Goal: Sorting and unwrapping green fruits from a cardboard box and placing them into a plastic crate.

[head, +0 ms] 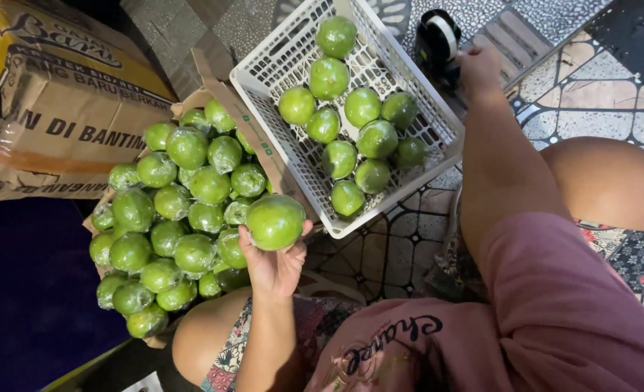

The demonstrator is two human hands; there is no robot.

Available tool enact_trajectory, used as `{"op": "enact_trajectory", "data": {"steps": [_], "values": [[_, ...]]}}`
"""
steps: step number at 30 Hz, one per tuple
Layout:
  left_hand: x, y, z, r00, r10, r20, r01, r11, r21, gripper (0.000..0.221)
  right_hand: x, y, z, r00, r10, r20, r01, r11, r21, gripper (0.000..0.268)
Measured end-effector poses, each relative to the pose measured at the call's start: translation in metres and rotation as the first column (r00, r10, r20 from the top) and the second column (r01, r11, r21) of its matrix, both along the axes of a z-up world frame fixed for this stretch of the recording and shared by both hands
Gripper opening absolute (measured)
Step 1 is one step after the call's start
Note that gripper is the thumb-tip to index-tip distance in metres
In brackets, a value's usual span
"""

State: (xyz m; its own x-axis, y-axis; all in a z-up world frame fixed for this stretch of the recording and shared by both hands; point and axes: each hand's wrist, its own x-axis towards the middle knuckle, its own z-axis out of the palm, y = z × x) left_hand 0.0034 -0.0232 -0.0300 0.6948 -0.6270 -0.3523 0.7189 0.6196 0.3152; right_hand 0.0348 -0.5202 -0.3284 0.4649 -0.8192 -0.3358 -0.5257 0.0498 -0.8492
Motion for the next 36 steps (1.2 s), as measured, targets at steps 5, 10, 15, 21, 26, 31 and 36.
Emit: {"op": "enact_trajectory", "data": {"steps": [5, 10, 15, 21, 26, 31, 36], "values": [[0.0, -0.001, 0.004, 1.0, -0.006, -0.009, 0.006, 1.0, -0.03, 0.078, -0.011, 0.028, 0.061, 0.987, -0.107, 0.117, 0.081, 0.976, 0.204, 0.016], [0.001, -0.001, 0.003, 0.999, 0.0, -0.035, -0.001, 1.0, -0.025, 0.078, -0.021, 0.036, 0.073, 0.969, -0.237, 0.066, 0.203, 0.922, 0.329, 0.03], [0.0, -0.001, -0.001, 0.999, -0.01, -0.031, 0.01, 1.0, -0.018, 0.078, -0.021, 0.031, 0.037, 0.909, -0.394, 0.139, 0.323, 0.874, 0.363, 0.02], [-0.001, 0.0, -0.001, 0.999, 0.004, -0.033, -0.004, 1.0, 0.001, 0.079, -0.023, 0.037, 0.036, 0.921, -0.388, -0.022, 0.38, 0.887, 0.262, 0.037], [0.0, 0.001, 0.001, 1.0, 0.004, -0.026, -0.004, 1.0, 0.004, 0.08, -0.026, 0.02, 0.001, 0.974, -0.135, -0.181, 0.14, 0.99, 0.018, 0.035], [-0.003, 0.002, -0.002, 0.999, 0.026, -0.034, -0.026, 1.0, -0.003, 0.079, -0.028, 0.015, 0.009, 0.924, 0.015, -0.382, -0.097, 0.976, -0.197, 0.022], [-0.003, -0.001, 0.007, 1.0, 0.002, 0.029, -0.002, 1.0, -0.018, 0.056, -0.029, 0.02, 0.026, 0.872, -0.215, -0.44, 0.116, 0.964, -0.24, 0.022]]}}
